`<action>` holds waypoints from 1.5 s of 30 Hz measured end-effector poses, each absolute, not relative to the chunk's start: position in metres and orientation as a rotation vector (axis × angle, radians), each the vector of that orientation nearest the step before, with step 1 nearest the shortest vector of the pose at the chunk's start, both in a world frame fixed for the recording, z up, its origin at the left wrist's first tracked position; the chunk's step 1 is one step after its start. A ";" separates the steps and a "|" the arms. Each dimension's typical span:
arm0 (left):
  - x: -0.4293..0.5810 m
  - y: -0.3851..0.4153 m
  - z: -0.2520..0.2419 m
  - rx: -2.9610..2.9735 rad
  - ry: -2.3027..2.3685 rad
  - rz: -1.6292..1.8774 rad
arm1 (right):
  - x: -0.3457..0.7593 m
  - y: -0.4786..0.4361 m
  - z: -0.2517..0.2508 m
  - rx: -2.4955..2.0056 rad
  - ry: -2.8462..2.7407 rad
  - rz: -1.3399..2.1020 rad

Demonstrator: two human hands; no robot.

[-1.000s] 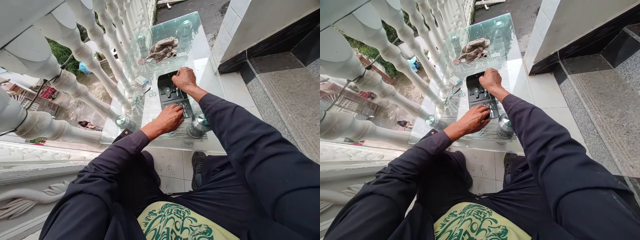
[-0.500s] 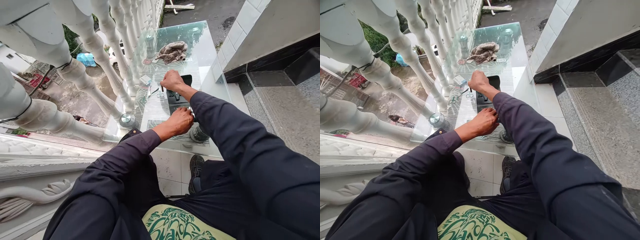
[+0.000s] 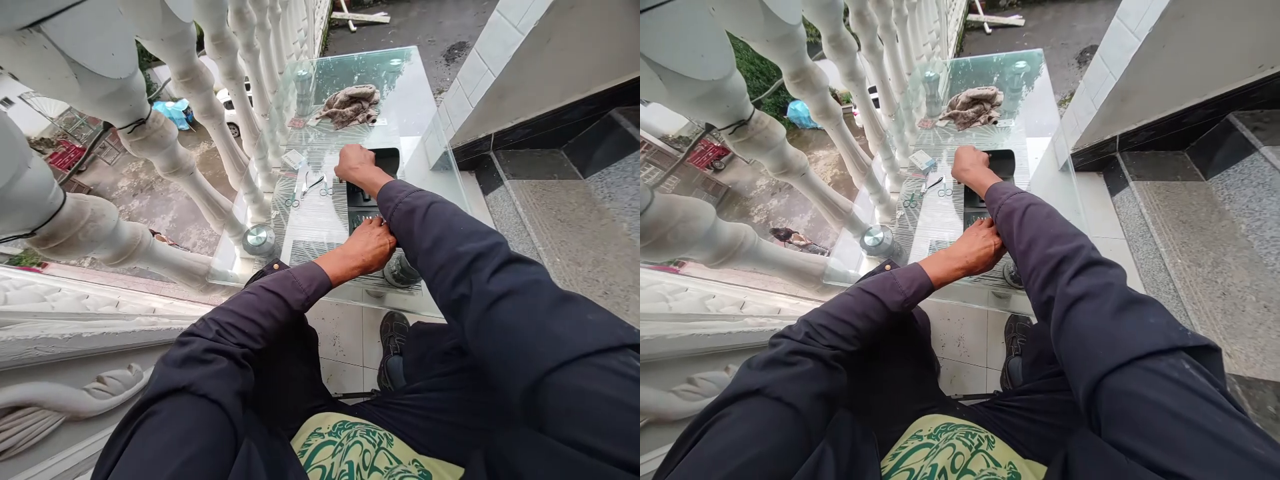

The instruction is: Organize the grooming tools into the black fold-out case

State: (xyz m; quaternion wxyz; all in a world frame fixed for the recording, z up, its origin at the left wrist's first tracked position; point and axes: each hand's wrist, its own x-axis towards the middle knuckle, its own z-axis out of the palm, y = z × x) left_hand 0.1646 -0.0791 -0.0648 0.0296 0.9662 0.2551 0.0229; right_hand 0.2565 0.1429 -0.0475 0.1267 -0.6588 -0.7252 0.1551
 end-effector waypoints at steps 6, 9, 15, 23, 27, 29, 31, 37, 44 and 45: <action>0.165 -0.079 -0.063 3.000 0.800 0.059 | 0.306 0.094 0.006 -1.908 -1.965 0.221; 0.168 -0.078 -0.065 2.988 0.803 0.043 | 0.353 0.068 0.023 -2.041 -1.881 0.414; 0.172 -0.078 -0.066 2.995 0.832 0.030 | 0.387 0.041 0.002 -2.218 -1.877 0.531; 0.177 -0.079 -0.066 2.987 0.871 0.045 | 0.374 0.053 -0.020 -2.228 -1.888 0.418; 0.180 -0.080 -0.065 2.993 0.887 -0.004 | 0.377 0.061 -0.020 -2.353 -1.881 0.479; 0.182 -0.081 -0.062 2.992 0.900 -0.040 | 0.377 0.061 -0.018 -2.408 -1.926 0.514; 0.183 -0.083 -0.058 2.986 0.917 -0.070 | 0.376 0.058 -0.017 -2.431 -1.967 0.529; 0.182 -0.087 -0.050 2.977 0.928 -0.104 | 0.372 0.049 -0.016 -2.387 -1.926 0.630; 0.182 -0.090 -0.050 2.964 0.927 -0.129 | 0.370 0.053 -0.016 -2.389 -1.832 0.494; 0.182 -0.090 -0.050 2.960 0.925 -0.128 | 0.370 0.055 -0.017 -2.405 -1.826 0.512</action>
